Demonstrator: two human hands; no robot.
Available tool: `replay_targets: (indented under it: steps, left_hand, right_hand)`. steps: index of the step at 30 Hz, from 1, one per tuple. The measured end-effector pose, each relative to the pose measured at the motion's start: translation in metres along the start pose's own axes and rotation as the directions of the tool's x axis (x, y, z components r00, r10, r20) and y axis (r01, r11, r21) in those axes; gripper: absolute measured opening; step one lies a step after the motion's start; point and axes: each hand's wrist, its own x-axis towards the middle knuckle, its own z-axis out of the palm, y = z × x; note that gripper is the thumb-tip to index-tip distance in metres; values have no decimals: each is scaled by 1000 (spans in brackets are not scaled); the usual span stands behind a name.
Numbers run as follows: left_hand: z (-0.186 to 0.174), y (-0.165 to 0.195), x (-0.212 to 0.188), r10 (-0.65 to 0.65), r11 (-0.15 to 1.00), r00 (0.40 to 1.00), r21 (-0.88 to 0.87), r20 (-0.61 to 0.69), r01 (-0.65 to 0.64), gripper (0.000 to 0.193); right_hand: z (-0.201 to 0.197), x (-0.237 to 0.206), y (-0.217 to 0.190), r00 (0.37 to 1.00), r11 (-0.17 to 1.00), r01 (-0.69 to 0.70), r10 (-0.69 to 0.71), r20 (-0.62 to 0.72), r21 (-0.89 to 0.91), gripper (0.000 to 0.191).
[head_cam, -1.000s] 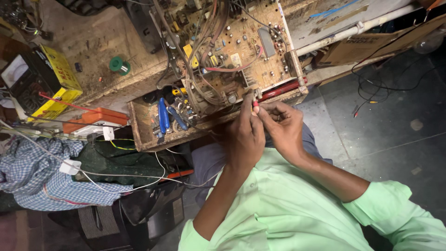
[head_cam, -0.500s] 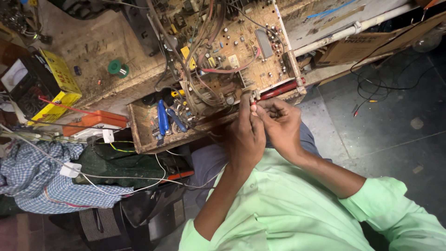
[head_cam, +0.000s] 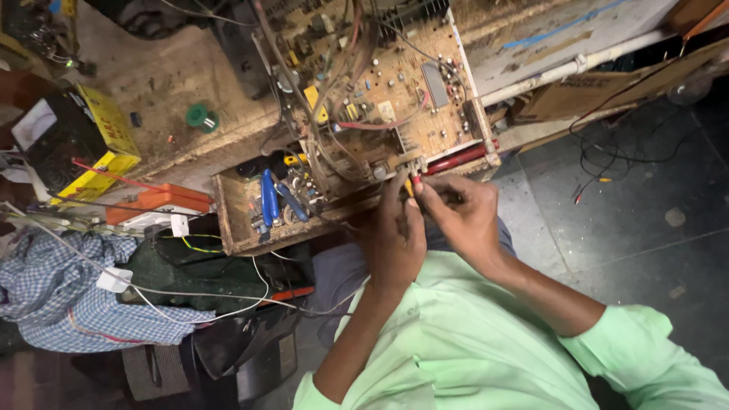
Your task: The person repairs a CRT television at a cluttered workbench. They probe the TV's circuit board with multimeter test leads, use a screwdriver on the board, handle wires and components, then pick up a remote control and press its buttons while aiming at the television to test it.
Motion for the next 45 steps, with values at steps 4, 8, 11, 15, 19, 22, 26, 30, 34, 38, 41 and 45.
replay_targets:
  steps: [4,8,11,15,19,22,26,30,34,38,41,45]
  left_hand:
    - [-1,-6,-9,216,973,960,116,-178,-197,19]
    - [0,-10,-8,-16,996,984,88,-178,32,16]
    - [-3,-8,1,-72,996,982,40,-173,80,19]
    - [-12,0,8,-67,998,983,-28,-171,63,16]
    - [-17,4,9,-64,997,980,-43,-186,57,16]
    - [-16,2,8,-43,998,977,-60,-208,31,17]
    - [-16,-1,10,-33,990,972,-139,-234,0,18]
    - [-20,-1,11,-66,990,978,-132,-196,41,20]
    - [-23,-5,10,27,991,971,-120,-237,-57,17]
    - [-20,-10,5,-84,979,977,-201,-195,44,16]
    - [-18,-15,5,-51,980,979,-200,-196,11,17]
    - [-17,-19,7,-26,982,978,-189,-205,-13,14]
  right_hand:
    - [-8,-9,-8,981,961,187,-192,-6,-203,16]
    - [-7,-7,-7,985,959,166,-172,-7,-227,14]
    - [-2,-2,-8,962,949,267,-272,-9,-169,15]
    - [3,-2,-12,981,957,183,-194,-26,-227,17]
    - [8,-6,-10,988,981,147,-152,-26,-128,18]
    - [9,-6,-4,989,983,144,-147,-15,-116,18]
    - [8,-3,-2,985,977,157,-166,-51,-146,17]
    - [1,4,-12,971,966,221,-231,-64,-132,17]
    - [-19,16,-31,930,911,343,-364,-55,-230,15]
    - [-42,48,-54,848,819,505,-530,-22,-274,14]
    - [-49,84,-75,811,762,556,-584,19,-332,13]
    - [-45,144,-104,707,611,698,-672,223,-372,14]
